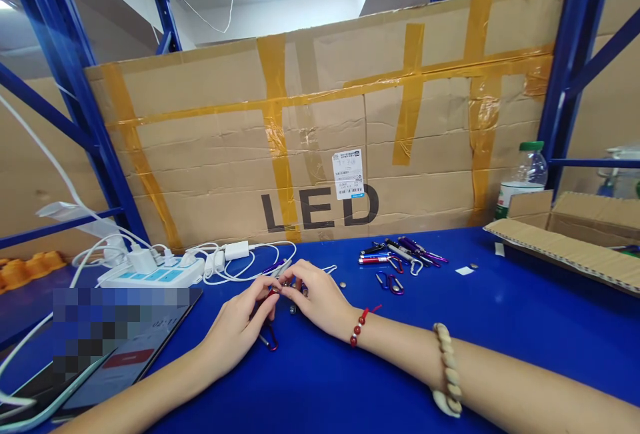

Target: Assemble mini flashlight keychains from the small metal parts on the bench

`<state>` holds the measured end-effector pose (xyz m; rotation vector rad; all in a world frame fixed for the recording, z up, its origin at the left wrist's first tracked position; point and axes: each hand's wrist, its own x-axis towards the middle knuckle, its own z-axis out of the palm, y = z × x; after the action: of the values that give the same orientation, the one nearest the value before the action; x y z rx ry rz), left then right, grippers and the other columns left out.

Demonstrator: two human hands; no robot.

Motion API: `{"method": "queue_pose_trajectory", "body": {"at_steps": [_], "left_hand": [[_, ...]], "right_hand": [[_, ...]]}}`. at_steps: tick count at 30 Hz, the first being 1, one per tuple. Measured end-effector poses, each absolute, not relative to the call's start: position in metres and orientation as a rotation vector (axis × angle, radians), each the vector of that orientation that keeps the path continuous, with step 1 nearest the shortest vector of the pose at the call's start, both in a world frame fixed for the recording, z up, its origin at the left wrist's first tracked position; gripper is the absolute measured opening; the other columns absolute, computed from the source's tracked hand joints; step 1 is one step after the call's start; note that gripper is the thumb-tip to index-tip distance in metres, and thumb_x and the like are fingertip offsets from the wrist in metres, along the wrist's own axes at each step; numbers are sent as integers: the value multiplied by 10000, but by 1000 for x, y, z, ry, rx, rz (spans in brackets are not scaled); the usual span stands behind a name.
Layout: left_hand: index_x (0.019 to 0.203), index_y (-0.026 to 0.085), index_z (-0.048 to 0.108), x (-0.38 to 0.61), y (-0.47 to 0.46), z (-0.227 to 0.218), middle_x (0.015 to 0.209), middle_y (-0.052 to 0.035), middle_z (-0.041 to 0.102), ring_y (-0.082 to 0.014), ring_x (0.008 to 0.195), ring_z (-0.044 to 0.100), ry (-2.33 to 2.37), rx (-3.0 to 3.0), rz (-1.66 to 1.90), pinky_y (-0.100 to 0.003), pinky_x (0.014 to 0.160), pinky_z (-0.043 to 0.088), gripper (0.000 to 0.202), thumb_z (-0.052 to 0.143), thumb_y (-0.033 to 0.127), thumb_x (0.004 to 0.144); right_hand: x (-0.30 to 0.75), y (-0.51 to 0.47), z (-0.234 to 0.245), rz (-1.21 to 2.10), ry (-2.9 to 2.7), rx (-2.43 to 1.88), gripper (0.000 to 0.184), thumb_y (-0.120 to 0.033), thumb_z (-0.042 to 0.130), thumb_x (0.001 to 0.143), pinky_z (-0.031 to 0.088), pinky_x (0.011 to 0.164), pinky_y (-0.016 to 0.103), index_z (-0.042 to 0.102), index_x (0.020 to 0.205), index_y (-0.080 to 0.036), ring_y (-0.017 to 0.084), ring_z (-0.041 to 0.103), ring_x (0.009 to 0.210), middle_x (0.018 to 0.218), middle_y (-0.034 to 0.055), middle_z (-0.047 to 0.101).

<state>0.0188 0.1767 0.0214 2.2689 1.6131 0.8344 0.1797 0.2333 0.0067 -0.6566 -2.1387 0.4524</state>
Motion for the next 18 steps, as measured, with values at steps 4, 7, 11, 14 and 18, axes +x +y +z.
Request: {"method": "queue_pose_trajectory", "body": {"at_steps": [4,7,11,14,18], "left_hand": [[953,254,462,18,177,20,729,27,580,-125,690,550,1592,2284,853,-205,648,370,232,273,367,881],[969,264,464,18,176,20,715,33,577,-125,688,552,1588,2291,850,-201,649,371,230,278,369,881],[993,274,457,17,175,20,783,32,604,-131,748,567,1594,2290,834,-203,665,377,214,295,358,880],[991,274,454,18,175,21,799,33,609,-131,763,569,1601,2290,824,-208,677,378,206,299,353,880],[986,272,450,18,176,22,718,42,582,-126,709,561,1633,2274,824,-211,662,375,221,275,359,884]], "right_hand": [[180,233,7,422,-2166,-644,35,-208,575,812,404,683,247,586,812,-174,124,502,720,774,5,552],[180,234,5,419,-2179,-632,63,-226,597,797,396,658,240,583,778,-168,115,490,683,747,0,536],[178,235,3,464,-2142,-652,128,-227,643,756,388,631,234,549,707,-155,114,492,671,725,-6,537],[177,235,3,524,-2108,-681,171,-235,665,731,381,609,228,530,670,-149,113,495,657,705,-11,547],[178,236,6,605,-2058,-756,166,-251,666,727,369,571,220,564,653,-143,107,483,619,667,-10,555]]}}
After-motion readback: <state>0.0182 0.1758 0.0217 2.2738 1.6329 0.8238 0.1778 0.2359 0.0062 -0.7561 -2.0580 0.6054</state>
